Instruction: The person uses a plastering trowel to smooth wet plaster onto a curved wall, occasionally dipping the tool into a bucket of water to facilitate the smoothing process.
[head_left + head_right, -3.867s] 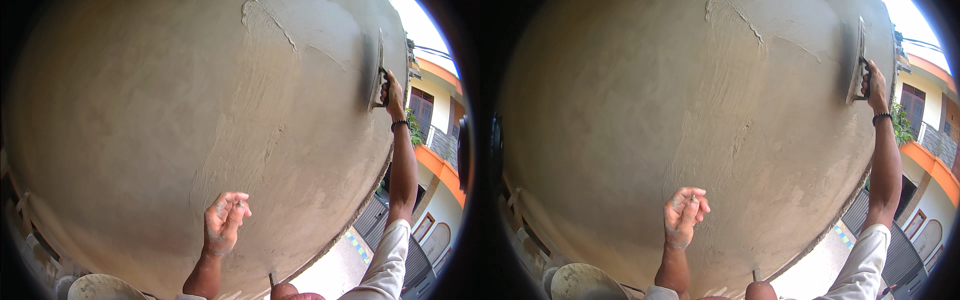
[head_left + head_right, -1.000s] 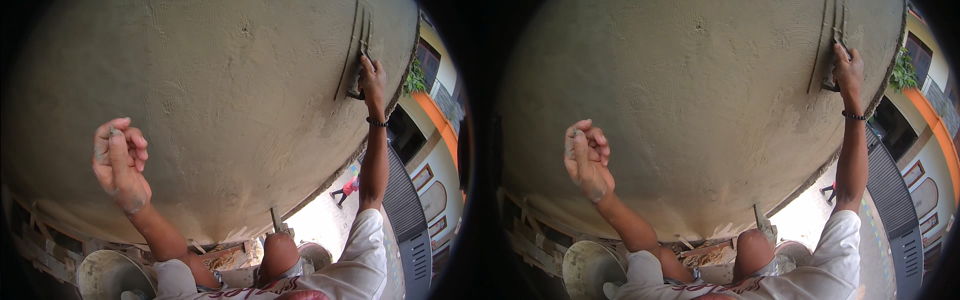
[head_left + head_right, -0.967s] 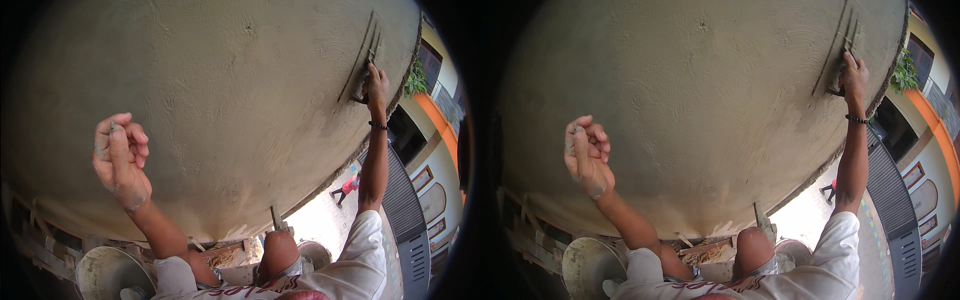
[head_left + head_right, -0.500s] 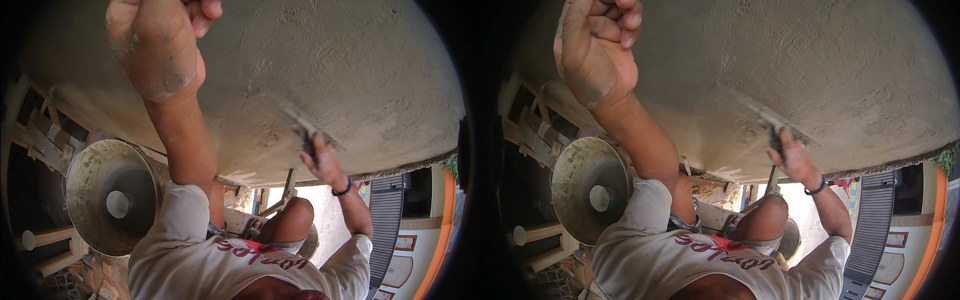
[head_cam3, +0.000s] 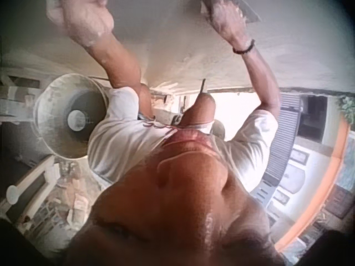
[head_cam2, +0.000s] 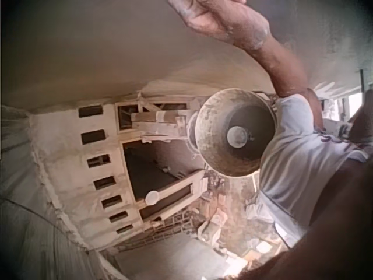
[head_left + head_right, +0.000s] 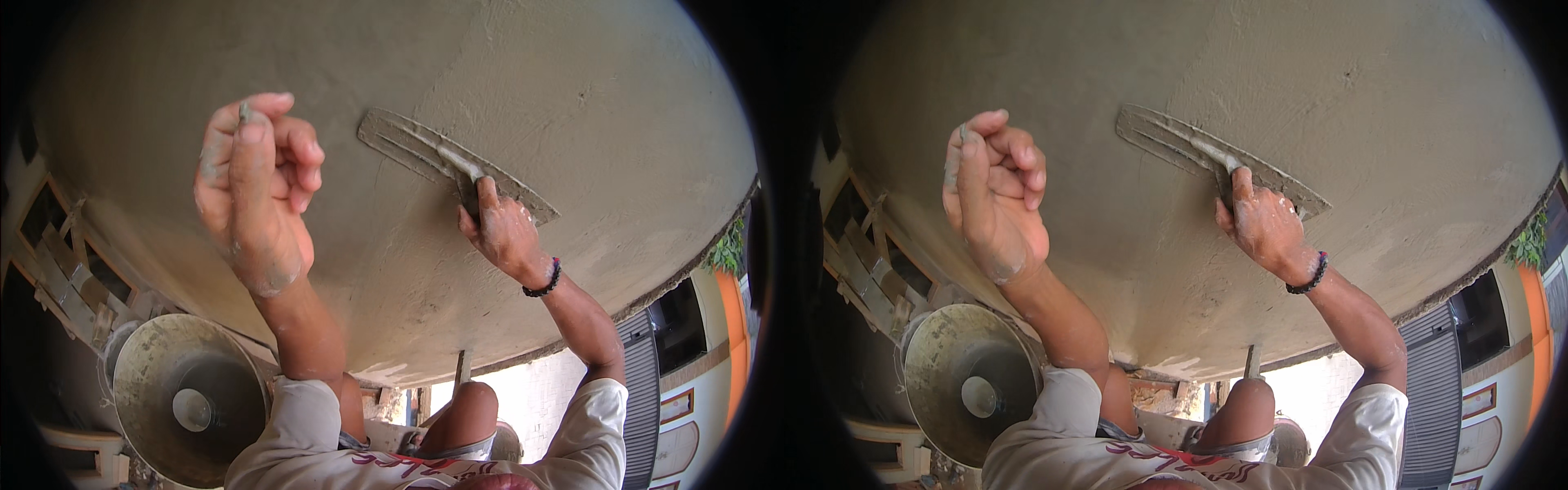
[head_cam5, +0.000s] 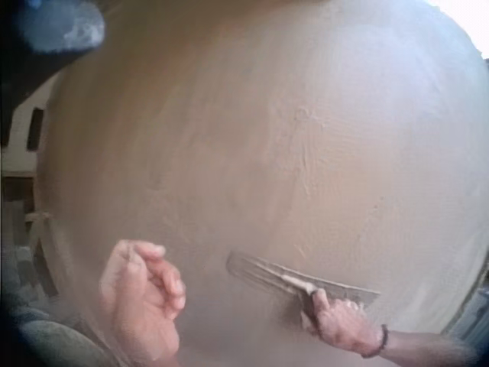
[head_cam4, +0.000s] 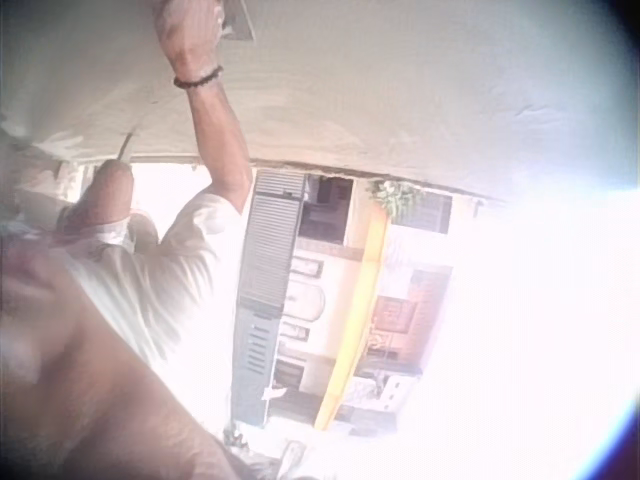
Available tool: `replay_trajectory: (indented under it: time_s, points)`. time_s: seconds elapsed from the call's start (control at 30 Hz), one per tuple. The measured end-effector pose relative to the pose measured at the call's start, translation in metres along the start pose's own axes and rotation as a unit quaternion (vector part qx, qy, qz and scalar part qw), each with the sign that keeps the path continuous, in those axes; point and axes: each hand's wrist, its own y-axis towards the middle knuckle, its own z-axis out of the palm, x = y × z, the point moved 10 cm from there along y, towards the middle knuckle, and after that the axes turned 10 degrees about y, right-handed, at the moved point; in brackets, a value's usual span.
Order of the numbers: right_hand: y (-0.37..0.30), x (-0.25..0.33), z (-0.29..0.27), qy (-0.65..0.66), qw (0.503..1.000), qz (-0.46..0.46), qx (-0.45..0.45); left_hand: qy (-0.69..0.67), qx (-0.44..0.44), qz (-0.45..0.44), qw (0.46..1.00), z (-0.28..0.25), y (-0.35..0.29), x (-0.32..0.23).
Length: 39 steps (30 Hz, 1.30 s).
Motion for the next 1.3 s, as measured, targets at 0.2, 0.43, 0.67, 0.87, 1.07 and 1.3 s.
replay_trajectory:
  time_s: [0.2, 0.43, 0.67, 0.87, 1.07, 1.3]
  points:
    - [0.045, 0.008, -0.181, -0.02, 0.976, -0.025, -0.215, -0.025, -0.021, -0.005, 0.999, -0.003, -0.006, 0.015]
    - [0.074, -0.02, -0.347, 0.035, 0.914, -0.016, -0.404, -0.03, -0.019, -0.008, 0.999, -0.005, -0.012, 0.021]
    - [-0.051, -0.229, -0.42, 0.278, 0.805, 0.129, -0.508, -0.068, -0.026, -0.012, 0.997, -0.011, -0.006, 0.018]
    - [-0.13, -0.265, -0.422, 0.325, 0.745, 0.159, -0.561, -0.06, -0.015, -0.012, 0.998, -0.018, -0.001, 0.018]
    - [0.043, -0.104, -0.41, 0.206, 0.892, 0.028, -0.402, -0.048, -0.035, 0.007, 0.998, -0.027, -0.003, 0.011]
    - [0.14, 0.056, -0.229, -0.175, 0.936, -0.264, -0.156, -0.016, -0.035, -0.01, 0.999, -0.018, -0.011, 0.026]
